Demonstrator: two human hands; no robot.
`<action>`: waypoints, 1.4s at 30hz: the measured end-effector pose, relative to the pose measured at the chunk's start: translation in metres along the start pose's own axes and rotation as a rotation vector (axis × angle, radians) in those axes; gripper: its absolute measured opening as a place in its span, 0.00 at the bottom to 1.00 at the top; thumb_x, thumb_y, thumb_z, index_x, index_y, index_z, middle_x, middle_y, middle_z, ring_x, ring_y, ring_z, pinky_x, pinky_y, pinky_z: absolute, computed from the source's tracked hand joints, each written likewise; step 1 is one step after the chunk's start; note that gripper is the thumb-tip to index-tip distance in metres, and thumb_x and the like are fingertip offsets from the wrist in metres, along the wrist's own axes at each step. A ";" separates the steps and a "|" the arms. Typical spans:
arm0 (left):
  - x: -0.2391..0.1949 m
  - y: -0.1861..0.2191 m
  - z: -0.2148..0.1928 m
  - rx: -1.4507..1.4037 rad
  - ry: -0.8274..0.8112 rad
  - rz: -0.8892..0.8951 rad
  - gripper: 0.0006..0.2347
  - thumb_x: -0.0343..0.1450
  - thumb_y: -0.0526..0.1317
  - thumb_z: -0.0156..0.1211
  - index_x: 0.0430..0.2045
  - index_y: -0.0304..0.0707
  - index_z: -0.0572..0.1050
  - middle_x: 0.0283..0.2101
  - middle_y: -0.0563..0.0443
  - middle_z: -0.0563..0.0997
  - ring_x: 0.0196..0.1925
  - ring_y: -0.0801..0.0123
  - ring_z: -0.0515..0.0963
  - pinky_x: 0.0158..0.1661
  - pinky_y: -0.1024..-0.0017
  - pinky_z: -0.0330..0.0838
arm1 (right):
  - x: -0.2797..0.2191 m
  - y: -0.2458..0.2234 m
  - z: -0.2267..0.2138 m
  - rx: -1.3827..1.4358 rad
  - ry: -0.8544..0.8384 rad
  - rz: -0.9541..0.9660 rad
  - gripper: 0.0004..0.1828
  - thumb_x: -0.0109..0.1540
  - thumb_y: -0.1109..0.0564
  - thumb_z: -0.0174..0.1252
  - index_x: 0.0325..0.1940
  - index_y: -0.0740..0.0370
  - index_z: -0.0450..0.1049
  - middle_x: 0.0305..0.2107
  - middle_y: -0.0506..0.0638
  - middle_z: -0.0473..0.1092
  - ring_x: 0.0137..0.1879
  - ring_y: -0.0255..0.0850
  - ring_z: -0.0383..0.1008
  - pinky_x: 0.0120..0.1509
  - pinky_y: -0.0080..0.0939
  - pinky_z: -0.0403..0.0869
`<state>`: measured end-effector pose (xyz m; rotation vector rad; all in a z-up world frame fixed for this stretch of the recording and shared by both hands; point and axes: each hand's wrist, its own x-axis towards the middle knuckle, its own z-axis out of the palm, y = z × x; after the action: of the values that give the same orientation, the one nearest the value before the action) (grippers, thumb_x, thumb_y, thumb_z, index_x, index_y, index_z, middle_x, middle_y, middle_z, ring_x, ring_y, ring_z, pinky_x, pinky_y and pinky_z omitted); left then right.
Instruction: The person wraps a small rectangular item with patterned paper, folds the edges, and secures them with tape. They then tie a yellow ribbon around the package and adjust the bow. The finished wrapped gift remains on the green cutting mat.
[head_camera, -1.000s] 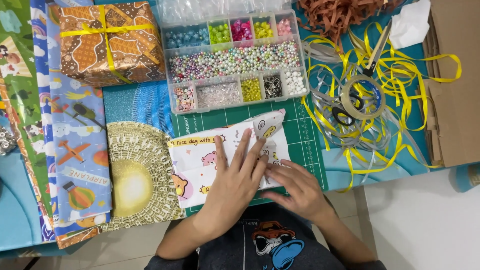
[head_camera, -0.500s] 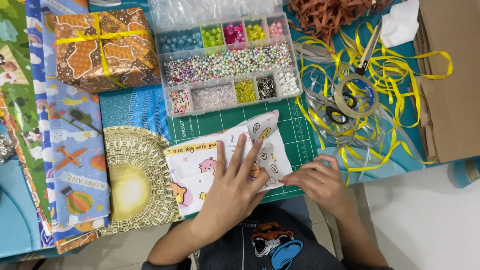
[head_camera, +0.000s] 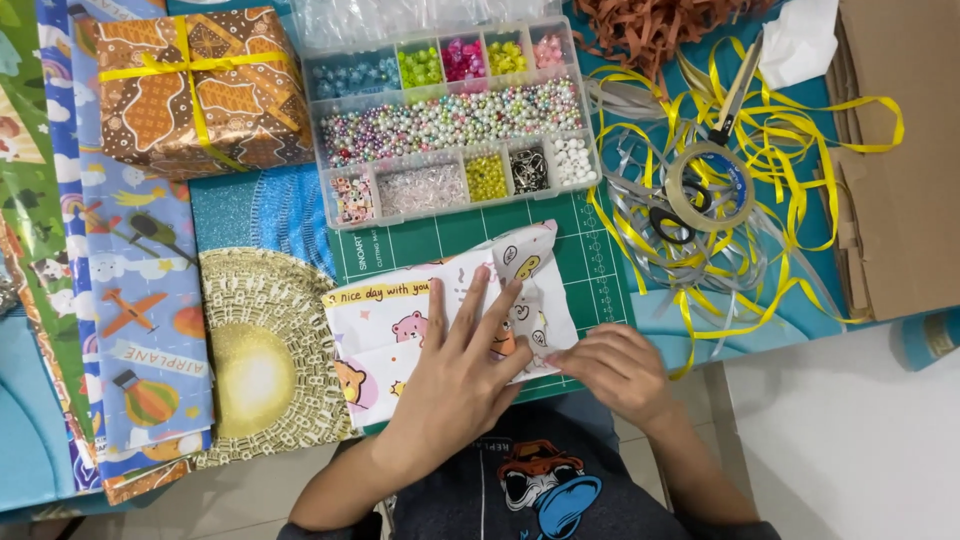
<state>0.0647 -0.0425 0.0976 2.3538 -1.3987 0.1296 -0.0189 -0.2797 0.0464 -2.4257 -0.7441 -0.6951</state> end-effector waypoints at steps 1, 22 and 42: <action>0.001 0.000 -0.002 0.000 0.000 0.006 0.16 0.66 0.45 0.70 0.42 0.44 0.70 0.73 0.30 0.58 0.76 0.29 0.51 0.68 0.22 0.44 | 0.002 0.000 -0.006 -0.004 0.003 0.002 0.08 0.60 0.59 0.69 0.42 0.61 0.80 0.32 0.49 0.80 0.35 0.35 0.78 0.46 0.43 0.78; 0.009 0.009 -0.001 0.247 -0.072 -0.076 0.23 0.65 0.62 0.64 0.40 0.44 0.70 0.62 0.40 0.70 0.74 0.35 0.59 0.68 0.27 0.49 | 0.140 0.083 0.012 0.063 -0.279 -0.217 0.15 0.65 0.51 0.66 0.54 0.57 0.78 0.47 0.47 0.77 0.54 0.43 0.75 0.61 0.47 0.68; 0.008 0.008 -0.001 0.258 -0.071 -0.058 0.22 0.68 0.62 0.61 0.39 0.45 0.70 0.63 0.39 0.71 0.74 0.34 0.59 0.68 0.27 0.48 | 0.117 0.124 -0.034 -0.235 -0.205 -0.184 0.05 0.67 0.60 0.66 0.46 0.60 0.79 0.41 0.46 0.78 0.47 0.42 0.76 0.57 0.44 0.69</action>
<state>0.0614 -0.0522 0.1027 2.6304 -1.4184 0.2246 0.1310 -0.3473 0.1026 -2.6952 -1.0292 -0.6403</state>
